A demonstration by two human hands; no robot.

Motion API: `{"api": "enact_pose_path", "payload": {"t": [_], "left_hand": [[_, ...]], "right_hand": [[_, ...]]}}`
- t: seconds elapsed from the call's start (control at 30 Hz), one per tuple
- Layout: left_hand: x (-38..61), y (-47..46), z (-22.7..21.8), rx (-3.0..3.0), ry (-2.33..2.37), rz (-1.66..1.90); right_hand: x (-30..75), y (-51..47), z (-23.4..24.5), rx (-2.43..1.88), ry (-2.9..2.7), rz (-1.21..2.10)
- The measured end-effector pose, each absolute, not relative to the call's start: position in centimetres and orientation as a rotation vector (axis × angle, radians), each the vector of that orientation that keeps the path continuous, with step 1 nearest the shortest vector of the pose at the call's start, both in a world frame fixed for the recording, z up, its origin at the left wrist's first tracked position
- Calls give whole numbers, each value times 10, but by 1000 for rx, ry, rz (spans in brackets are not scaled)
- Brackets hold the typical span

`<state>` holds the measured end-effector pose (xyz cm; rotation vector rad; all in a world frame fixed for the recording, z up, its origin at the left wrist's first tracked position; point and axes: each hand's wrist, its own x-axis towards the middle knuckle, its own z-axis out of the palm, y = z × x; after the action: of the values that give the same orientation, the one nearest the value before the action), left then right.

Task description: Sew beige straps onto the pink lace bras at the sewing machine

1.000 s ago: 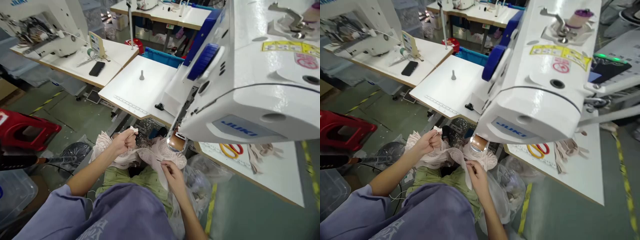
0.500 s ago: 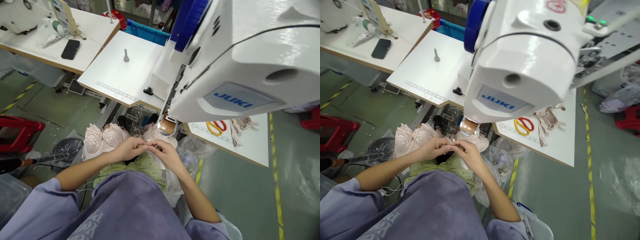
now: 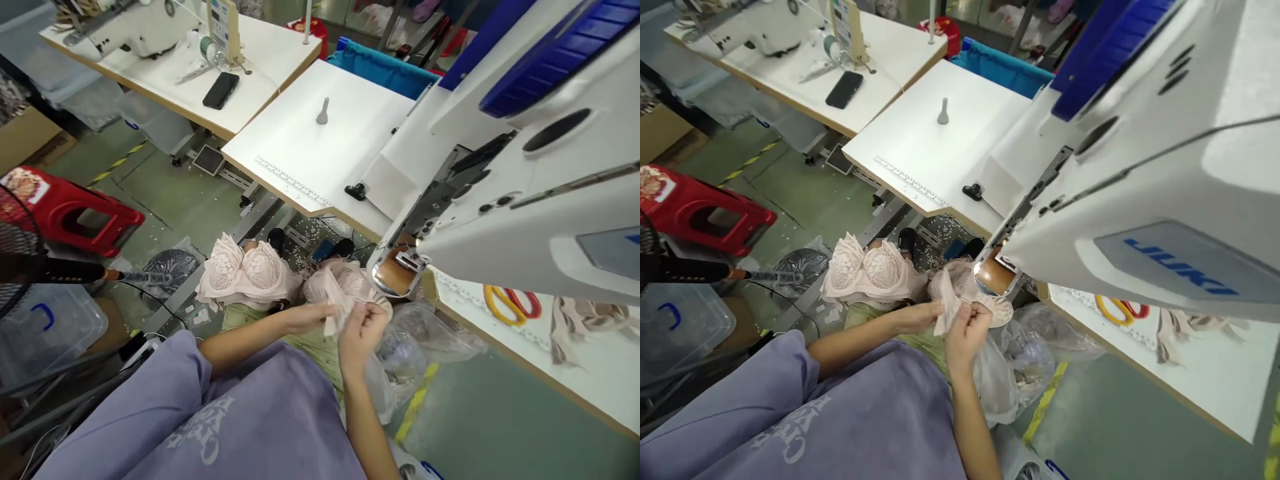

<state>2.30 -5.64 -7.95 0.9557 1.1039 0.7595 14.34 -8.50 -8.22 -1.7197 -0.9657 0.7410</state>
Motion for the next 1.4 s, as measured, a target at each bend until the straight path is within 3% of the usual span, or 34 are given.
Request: {"api": "enact_pose_path", "payload": {"t": [0.3, 0.43, 0.63, 0.9, 1.13, 1.4], "left_hand": [[18, -47, -59, 823, 1142, 853], [-12, -30, -40, 1057, 1013, 496], [-21, -28, -17, 1352, 921, 117], [-8, -25, -6, 1035, 986, 479], [12, -37, -10, 759, 1057, 701], [16, -45, -9, 810, 1144, 802]], "right_hand": [[120, -83, -85, -1629, -1085, 764], [157, -81, -55, -1503, -1444, 643], [186, -77, -21, -1326, -1862, 1222], [206, -96, -30, -1734, -1230, 753], [173, -99, -20, -1487, -1496, 657], [161, -82, -22, -1557, -1487, 585]]}}
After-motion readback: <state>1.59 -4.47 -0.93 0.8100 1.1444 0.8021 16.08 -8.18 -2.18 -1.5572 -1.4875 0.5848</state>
